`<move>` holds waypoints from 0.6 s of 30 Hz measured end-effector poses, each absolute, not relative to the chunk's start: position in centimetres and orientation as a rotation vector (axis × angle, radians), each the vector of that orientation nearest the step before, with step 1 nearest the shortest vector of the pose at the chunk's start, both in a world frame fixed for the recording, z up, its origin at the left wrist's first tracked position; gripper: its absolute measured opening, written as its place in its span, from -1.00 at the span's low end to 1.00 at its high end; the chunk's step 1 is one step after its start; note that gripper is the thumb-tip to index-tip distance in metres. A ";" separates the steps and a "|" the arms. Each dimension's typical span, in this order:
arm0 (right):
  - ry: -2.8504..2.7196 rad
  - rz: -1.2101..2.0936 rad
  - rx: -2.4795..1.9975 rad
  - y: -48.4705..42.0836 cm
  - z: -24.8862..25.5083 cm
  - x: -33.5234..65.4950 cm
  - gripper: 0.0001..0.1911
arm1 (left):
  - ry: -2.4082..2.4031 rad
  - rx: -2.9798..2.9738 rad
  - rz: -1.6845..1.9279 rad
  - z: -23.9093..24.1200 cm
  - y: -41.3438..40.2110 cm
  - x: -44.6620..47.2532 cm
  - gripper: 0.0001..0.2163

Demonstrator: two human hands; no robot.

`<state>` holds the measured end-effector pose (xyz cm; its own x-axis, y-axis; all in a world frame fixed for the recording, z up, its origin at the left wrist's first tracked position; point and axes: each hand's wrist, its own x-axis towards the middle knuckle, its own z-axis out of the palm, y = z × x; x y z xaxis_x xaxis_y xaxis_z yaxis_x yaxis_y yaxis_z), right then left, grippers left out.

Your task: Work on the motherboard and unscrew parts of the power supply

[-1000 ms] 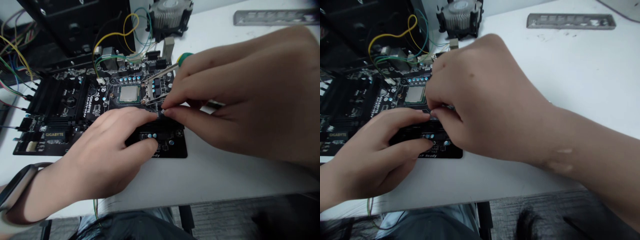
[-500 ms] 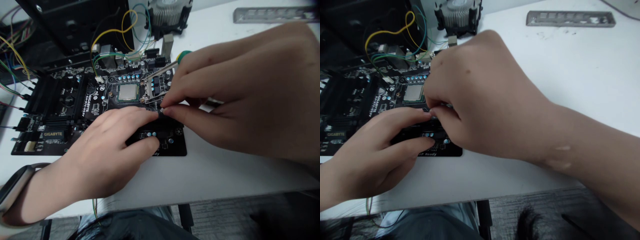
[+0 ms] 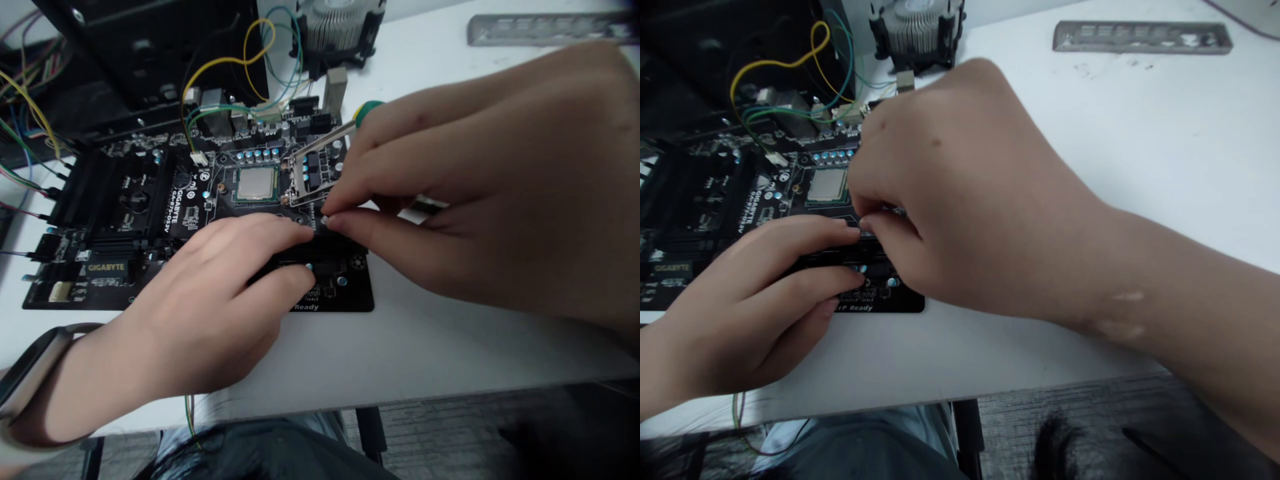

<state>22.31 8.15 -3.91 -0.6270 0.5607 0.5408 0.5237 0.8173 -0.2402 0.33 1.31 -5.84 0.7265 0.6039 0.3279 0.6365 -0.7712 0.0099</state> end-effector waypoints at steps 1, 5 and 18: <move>-2.380 0.077 -0.780 8.2 -3.9 22.3 -0.78 | -1.012 -2.826 -0.474 -5.8 1.3 0.3 -0.80; -2.371 0.071 -0.752 8.1 -3.6 22.3 -0.80 | -1.041 -2.815 -0.420 -5.8 1.3 0.3 -0.78; -2.397 0.101 -0.769 7.9 -3.6 22.3 -0.77 | -0.957 -2.869 -0.395 -5.7 1.5 0.2 -0.81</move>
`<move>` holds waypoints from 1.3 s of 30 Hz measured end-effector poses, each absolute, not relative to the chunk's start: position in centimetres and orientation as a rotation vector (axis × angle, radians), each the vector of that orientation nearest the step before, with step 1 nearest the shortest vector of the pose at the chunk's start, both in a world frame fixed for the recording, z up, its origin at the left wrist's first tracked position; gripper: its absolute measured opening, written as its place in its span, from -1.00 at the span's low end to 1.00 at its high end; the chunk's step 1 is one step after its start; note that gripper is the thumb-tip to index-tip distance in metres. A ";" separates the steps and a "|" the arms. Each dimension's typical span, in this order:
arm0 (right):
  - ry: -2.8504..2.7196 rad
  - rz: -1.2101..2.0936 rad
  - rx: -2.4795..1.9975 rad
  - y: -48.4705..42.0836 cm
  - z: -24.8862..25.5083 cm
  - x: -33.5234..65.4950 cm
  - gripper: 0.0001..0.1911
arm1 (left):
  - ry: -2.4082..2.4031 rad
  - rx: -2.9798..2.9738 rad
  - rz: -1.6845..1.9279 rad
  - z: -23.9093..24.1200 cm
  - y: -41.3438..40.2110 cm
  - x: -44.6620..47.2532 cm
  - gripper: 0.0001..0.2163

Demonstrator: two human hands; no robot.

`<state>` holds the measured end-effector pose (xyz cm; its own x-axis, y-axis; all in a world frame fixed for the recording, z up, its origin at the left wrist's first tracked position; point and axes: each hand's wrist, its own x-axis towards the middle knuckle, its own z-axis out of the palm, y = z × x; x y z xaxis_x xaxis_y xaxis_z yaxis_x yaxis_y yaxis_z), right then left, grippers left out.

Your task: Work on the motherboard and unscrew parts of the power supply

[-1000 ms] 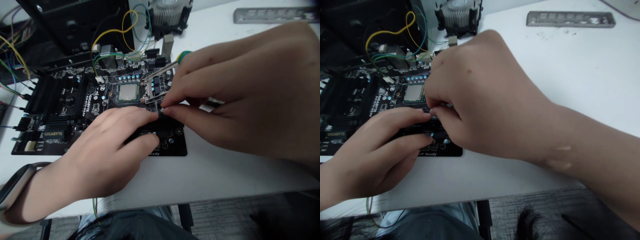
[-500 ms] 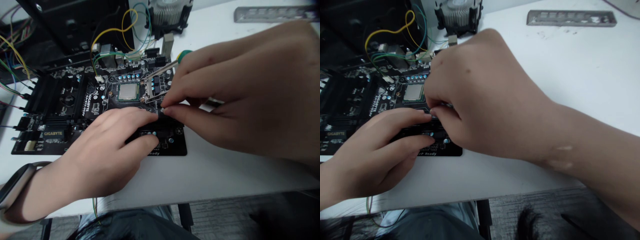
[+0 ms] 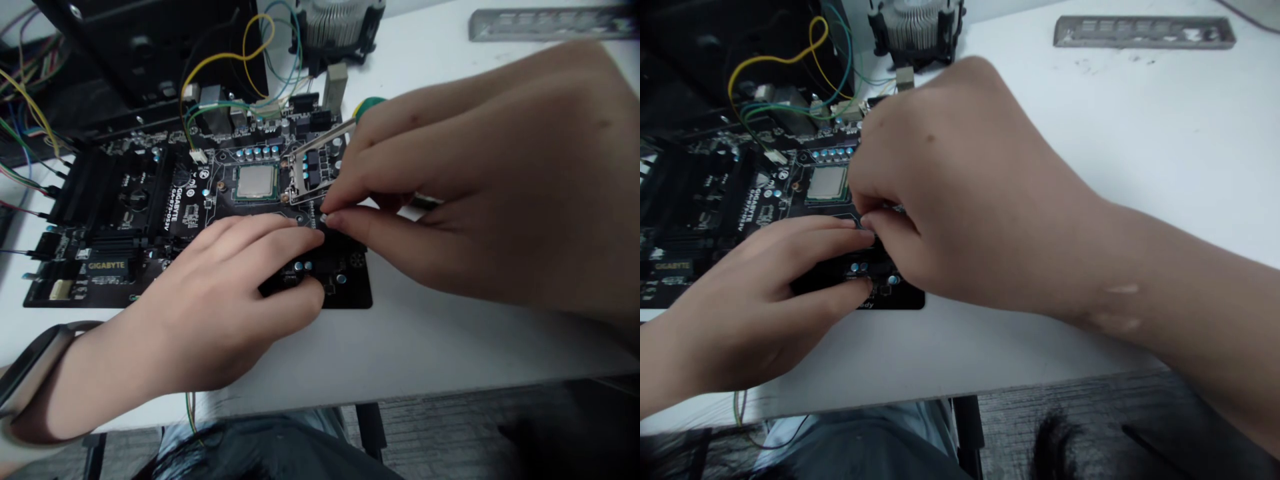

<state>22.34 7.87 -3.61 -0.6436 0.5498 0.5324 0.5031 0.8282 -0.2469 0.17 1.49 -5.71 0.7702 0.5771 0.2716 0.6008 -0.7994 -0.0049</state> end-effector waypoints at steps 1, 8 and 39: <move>-2.393 0.101 -0.763 7.8 -3.6 22.3 -0.77 | -0.971 -2.863 -0.402 -5.7 1.4 0.2 -0.82; -2.403 0.112 -0.768 8.0 -3.6 22.6 -0.77 | -1.319 -2.832 -0.489 -5.5 1.0 1.0 -0.79; -2.504 0.034 -0.773 7.9 -3.6 22.4 -0.71 | -0.954 -2.729 -0.432 -5.1 0.9 0.5 -0.86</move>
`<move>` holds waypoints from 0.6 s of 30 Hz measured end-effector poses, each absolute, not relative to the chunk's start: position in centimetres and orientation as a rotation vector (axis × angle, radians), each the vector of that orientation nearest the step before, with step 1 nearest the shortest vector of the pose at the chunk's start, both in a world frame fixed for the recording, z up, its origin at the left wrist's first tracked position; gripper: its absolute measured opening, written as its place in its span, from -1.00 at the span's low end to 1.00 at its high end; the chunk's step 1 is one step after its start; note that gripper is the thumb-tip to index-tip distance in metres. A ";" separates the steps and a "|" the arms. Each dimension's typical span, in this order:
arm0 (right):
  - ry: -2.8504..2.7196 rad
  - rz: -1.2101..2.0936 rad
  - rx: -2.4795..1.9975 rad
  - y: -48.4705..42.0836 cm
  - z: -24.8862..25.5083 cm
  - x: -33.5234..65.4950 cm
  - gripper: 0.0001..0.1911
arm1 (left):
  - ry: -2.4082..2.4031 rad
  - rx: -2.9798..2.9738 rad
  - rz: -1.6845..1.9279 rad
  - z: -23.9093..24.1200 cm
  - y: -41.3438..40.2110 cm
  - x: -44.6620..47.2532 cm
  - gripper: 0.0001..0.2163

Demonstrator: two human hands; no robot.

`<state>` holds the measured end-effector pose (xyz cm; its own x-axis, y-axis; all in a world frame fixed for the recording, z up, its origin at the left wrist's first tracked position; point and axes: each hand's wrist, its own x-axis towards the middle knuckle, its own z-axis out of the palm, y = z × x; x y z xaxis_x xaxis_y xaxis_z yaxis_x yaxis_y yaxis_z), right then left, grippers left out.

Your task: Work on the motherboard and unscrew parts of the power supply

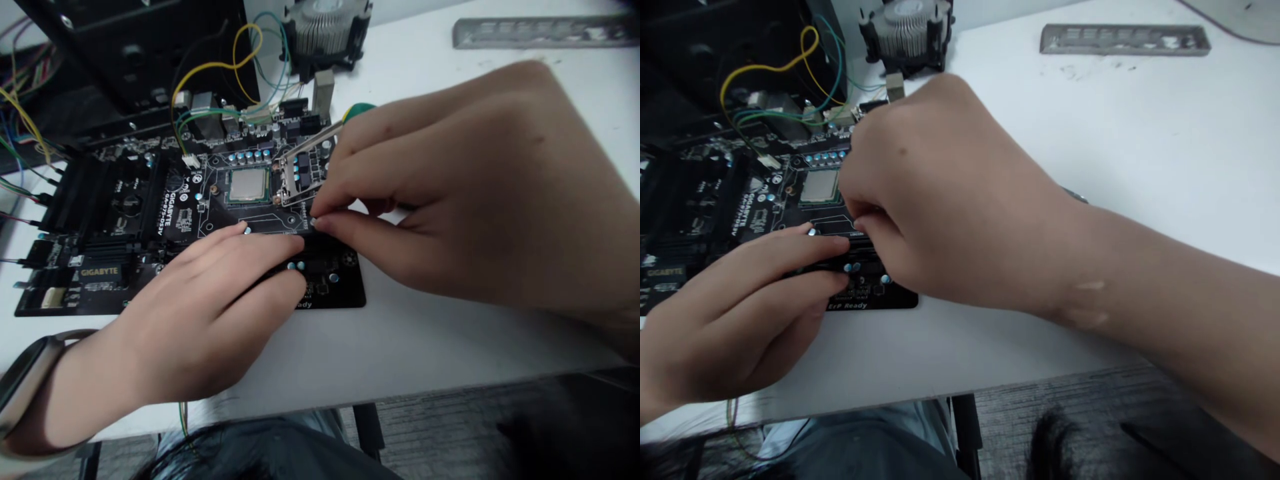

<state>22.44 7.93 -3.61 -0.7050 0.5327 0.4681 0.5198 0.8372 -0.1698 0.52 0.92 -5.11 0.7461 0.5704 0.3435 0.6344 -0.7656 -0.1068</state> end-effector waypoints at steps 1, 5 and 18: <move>-2.513 0.026 -0.782 7.9 -3.5 22.4 -0.71 | -0.966 -2.722 -0.432 -5.1 0.9 0.5 -0.87; -2.544 -0.020 -0.834 7.9 -3.2 22.4 -0.71 | -0.951 -2.768 -0.407 -5.2 1.1 0.5 -0.86; -2.530 0.002 -0.831 8.1 -3.3 22.3 -0.72 | -0.923 -2.852 -0.371 -5.3 1.2 0.3 -0.87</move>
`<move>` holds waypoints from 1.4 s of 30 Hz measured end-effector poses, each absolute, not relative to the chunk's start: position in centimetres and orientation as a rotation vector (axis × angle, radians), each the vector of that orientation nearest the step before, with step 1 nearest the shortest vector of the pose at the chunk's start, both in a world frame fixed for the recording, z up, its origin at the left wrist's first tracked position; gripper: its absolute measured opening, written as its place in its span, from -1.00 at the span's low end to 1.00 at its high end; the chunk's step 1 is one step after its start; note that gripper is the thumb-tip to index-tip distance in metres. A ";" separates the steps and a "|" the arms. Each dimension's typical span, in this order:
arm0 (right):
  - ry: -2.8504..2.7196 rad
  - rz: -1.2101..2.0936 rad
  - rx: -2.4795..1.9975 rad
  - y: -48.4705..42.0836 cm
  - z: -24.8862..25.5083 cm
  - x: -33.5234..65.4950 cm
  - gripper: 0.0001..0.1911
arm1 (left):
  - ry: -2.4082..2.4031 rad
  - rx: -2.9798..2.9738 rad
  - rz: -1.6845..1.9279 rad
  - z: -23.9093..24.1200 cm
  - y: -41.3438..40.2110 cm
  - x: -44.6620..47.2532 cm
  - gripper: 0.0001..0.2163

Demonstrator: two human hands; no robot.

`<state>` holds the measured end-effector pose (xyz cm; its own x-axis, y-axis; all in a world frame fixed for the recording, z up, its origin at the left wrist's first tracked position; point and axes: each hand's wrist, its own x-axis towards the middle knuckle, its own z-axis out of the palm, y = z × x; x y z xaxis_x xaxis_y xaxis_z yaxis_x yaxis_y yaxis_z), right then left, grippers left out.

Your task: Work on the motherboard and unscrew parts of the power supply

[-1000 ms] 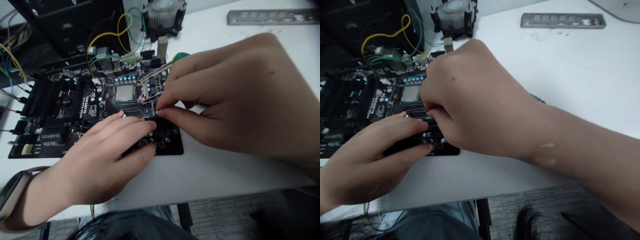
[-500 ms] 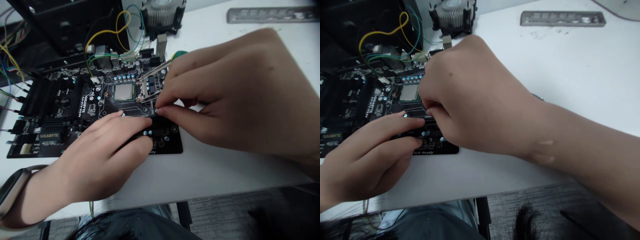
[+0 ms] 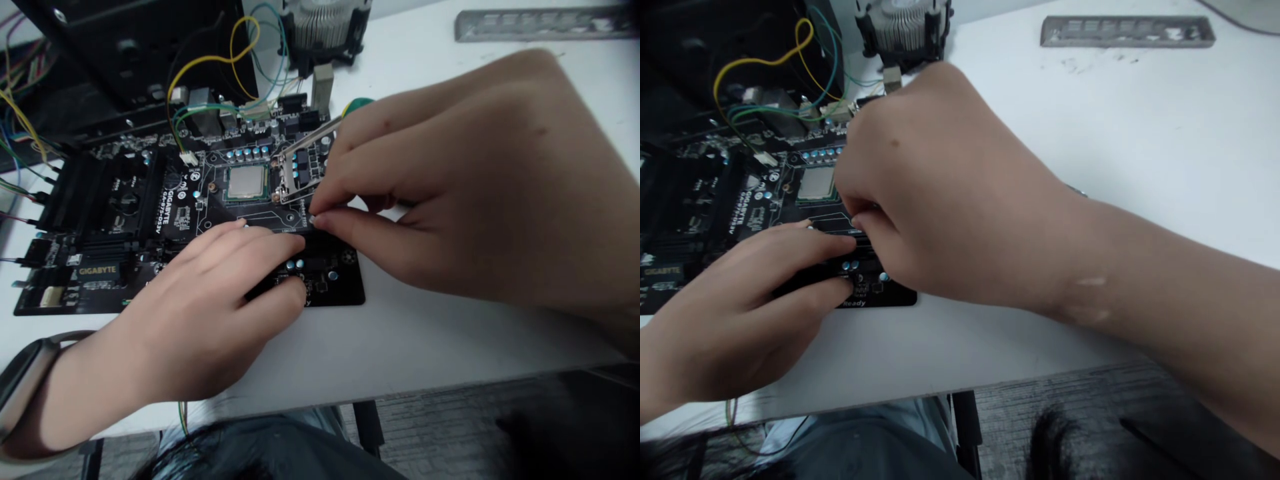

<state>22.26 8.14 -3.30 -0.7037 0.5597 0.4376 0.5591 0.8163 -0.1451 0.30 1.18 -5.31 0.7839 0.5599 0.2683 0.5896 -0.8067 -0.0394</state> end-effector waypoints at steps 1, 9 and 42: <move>-2.530 0.005 -0.828 8.1 -3.3 22.3 -0.72 | -0.915 -2.848 -0.385 -5.3 1.2 0.3 -0.87; -2.549 -0.017 -0.820 7.9 -3.2 22.3 -0.69 | -0.993 -2.865 -0.310 -5.4 1.0 0.2 -0.83; -2.559 0.070 -0.823 8.3 -3.0 22.1 -0.72 | -0.920 -2.790 -0.446 -5.4 0.9 0.1 -0.76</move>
<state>22.13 8.32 -3.04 -0.7213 0.5647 0.4011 0.5418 0.8207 -0.1812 0.11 0.92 -5.45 0.7650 0.5517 0.3323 0.6027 -0.7951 -0.0673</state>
